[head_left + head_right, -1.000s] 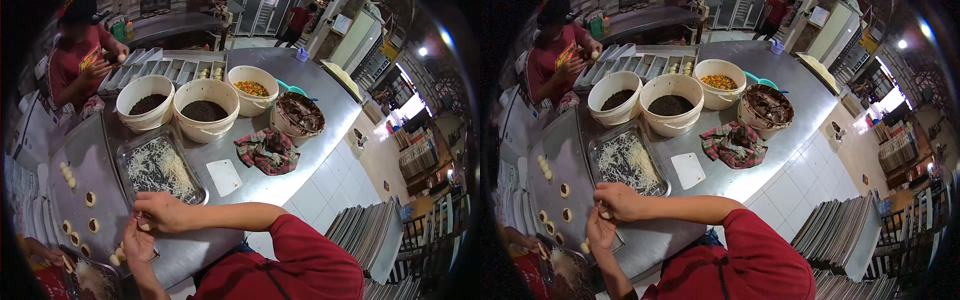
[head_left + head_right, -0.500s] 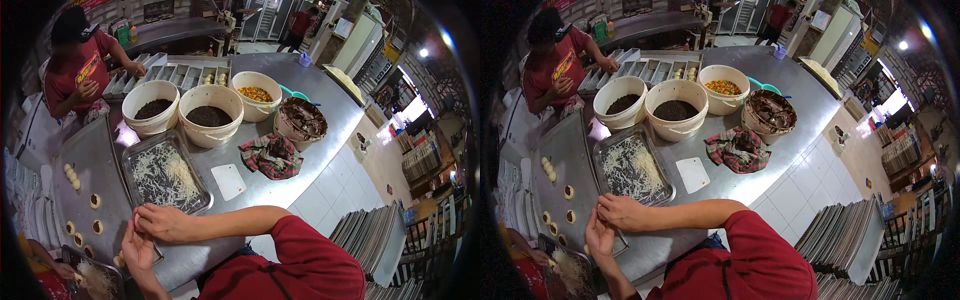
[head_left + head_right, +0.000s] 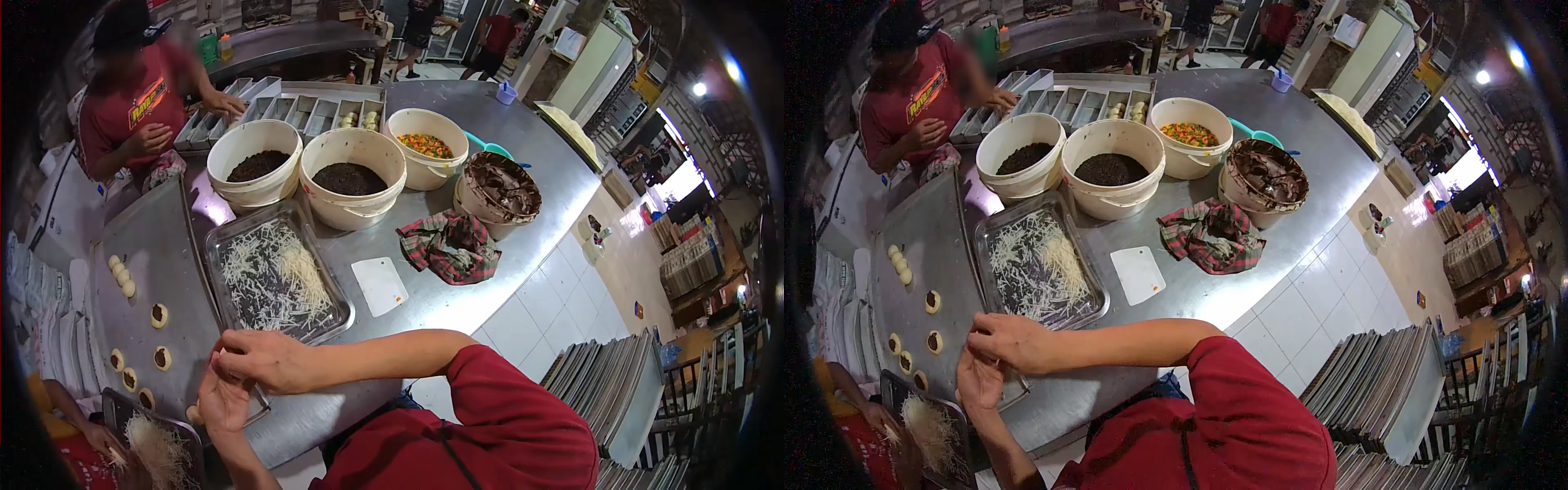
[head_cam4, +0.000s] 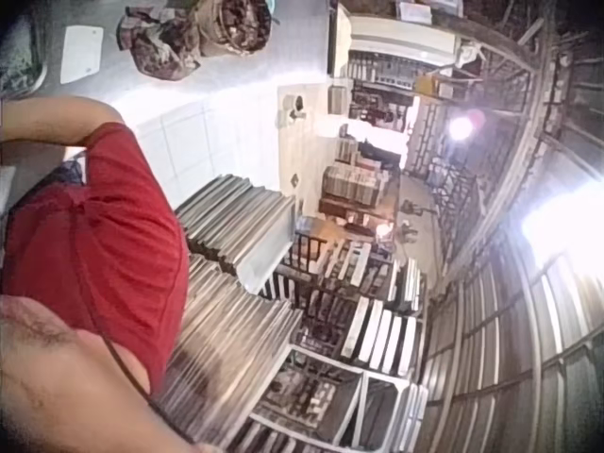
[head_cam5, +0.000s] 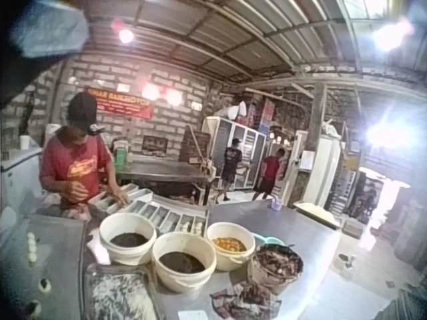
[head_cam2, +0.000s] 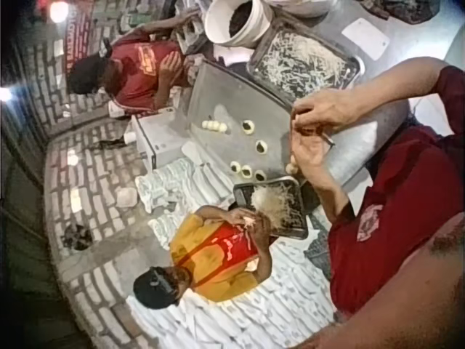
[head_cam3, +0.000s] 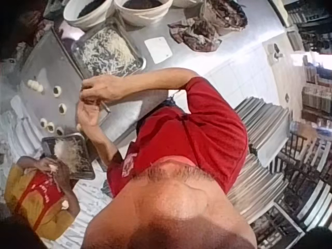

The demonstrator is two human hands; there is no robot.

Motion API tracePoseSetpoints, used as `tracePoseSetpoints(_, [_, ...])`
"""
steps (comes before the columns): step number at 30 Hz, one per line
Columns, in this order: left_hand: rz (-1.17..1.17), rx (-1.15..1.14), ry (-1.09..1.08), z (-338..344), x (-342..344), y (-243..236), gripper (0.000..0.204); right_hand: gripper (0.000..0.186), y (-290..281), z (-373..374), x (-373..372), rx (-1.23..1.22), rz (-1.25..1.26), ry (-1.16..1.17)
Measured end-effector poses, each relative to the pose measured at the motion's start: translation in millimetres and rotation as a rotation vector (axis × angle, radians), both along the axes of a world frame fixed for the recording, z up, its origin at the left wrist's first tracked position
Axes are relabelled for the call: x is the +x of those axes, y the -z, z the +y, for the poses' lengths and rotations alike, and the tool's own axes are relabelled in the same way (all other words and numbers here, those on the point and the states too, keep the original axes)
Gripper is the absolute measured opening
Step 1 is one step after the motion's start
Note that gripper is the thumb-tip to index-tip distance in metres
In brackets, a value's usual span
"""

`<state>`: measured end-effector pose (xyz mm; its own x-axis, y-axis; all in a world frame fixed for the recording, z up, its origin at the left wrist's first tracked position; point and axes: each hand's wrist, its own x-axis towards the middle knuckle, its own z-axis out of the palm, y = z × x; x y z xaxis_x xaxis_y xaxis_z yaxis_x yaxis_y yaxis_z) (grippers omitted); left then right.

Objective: Fill dough balls with chocolate paste and top them with shredded cheese in a bakery.

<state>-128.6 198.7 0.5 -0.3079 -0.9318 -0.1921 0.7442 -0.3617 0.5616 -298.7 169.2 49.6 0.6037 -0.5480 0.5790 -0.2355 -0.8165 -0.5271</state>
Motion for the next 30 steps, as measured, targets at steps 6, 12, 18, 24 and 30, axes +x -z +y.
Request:
tracePoseSetpoints(6, [-0.034, 0.093, -0.035, 1.5, -12.5, -16.5, 0.035, 0.030, 2.5, 1.3, -1.8, 0.009, 0.037, 0.059])
tracePoseSetpoints(12, [0.069, 0.019, 0.076, 6.2, -9.7, -26.2, 0.034, 0.028, 2.5, -1.9, -10.1, 0.209, -0.131, -0.074])
tracePoseSetpoints(18, [-0.029, 0.088, -0.083, 27.9, -7.4, -23.7, 0.041, 0.015, 29.9, -5.8, 7.2, 0.402, -0.268, -0.098])
tracePoseSetpoints(24, [-0.083, 0.040, -0.134, 53.5, -16.3, 0.5, 0.053, 0.022, 58.9, -5.5, 9.0, 1.109, -0.293, -0.035])
tracePoseSetpoints(30, [-0.380, 0.014, -0.171, 95.1, 27.5, -4.1, 0.048, 0.028, 32.0, -6.2, 41.3, 1.070, 0.100, -0.105])
